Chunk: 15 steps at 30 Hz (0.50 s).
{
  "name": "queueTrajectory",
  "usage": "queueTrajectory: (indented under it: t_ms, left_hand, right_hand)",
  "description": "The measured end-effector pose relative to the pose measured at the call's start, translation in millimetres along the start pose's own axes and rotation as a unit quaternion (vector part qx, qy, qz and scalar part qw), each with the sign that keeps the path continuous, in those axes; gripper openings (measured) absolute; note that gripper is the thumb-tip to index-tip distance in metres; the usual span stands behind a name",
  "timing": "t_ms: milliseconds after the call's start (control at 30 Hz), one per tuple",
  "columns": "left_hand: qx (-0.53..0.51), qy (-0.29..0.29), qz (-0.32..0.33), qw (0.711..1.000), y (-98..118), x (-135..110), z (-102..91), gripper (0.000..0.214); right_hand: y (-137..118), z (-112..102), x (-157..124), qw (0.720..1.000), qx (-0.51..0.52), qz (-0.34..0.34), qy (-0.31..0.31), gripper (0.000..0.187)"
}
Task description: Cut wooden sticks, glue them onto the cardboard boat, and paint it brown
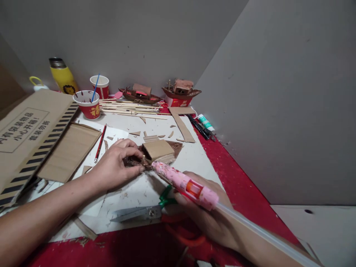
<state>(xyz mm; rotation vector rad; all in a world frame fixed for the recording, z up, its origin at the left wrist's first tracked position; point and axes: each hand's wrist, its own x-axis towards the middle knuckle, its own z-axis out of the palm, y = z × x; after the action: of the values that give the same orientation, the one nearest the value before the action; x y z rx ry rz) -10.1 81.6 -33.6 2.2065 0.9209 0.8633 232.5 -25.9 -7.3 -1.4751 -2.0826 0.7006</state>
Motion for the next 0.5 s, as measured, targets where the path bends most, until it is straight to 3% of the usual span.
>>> queueTrajectory:
  t_ms: [133,267,500]
  left_hand:
    - [0.023,-0.011,0.006,1.0,0,1,-0.1,0.006]
    - [0.026,-0.01,0.019,0.999,0,1,-0.2,0.004]
    - [0.031,-0.019,0.022,0.999,-1,1,-0.5,0.003]
  right_hand:
    - [1,-2,3,0.999,-0.001,-0.029,-0.017,0.035]
    - [-5,-6,1,1.0,0.008,-0.002,-0.027,0.028]
    - [-11,-11,-5,1.0,-0.016,-0.002,-0.021,0.032]
